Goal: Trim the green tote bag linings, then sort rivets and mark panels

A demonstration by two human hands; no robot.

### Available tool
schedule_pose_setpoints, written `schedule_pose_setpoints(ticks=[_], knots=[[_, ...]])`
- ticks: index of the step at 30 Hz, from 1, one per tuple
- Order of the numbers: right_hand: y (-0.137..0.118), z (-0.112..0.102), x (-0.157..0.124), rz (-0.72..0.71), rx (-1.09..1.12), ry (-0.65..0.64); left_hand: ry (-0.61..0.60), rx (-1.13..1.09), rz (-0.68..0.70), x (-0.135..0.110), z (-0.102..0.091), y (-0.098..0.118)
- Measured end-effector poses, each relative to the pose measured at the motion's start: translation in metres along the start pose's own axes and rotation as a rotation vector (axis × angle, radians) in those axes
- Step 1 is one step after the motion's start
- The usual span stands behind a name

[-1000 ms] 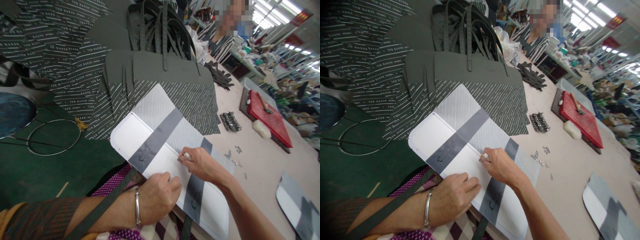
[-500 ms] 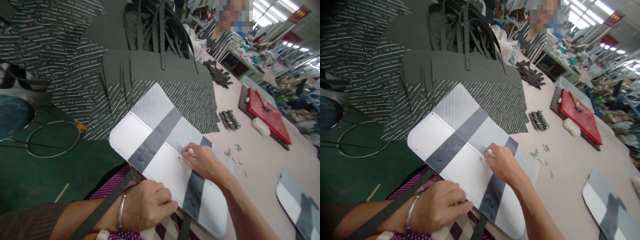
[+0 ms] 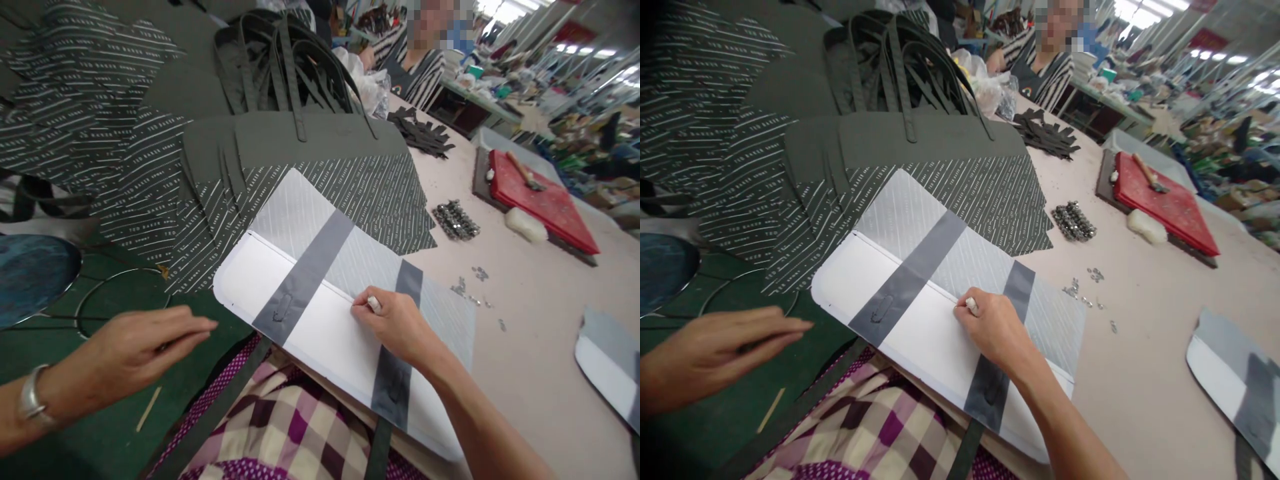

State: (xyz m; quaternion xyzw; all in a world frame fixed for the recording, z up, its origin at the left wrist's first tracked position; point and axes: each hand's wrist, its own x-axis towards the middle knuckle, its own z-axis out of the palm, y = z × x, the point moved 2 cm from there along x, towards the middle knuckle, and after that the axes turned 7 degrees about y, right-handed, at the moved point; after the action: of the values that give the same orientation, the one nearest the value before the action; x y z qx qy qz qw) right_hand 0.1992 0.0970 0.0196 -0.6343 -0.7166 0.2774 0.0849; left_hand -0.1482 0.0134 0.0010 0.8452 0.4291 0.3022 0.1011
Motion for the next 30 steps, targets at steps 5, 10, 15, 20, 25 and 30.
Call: schedule_pose_setpoints(ticks=[5,10,15,20,25,30], knots=[[-0.002,0.002,-0.005,0.001,-0.016,0.030,-0.053,-0.076,0.013,0.088,0.022,0.026],[0.000,-0.007,-0.006,0.033,0.011,0.032,-0.188,-0.097,0.144,0.142,0.094,0.057],[0.007,-0.014,-0.003,0.172,0.186,-0.009,-0.280,-0.092,0.162,0.145,0.121,0.054],[0.010,-0.006,0.003,0.189,0.235,-0.078,-0.268,-0.054,0.280,0.135,0.114,0.050],[0.008,-0.003,0.010,0.227,0.252,-0.146,-0.242,-0.017,0.323,0.129,0.112,0.052],[0.007,-0.002,0.013,0.265,0.264,-0.191,-0.260,0.013,0.346,0.130,0.110,0.053]])
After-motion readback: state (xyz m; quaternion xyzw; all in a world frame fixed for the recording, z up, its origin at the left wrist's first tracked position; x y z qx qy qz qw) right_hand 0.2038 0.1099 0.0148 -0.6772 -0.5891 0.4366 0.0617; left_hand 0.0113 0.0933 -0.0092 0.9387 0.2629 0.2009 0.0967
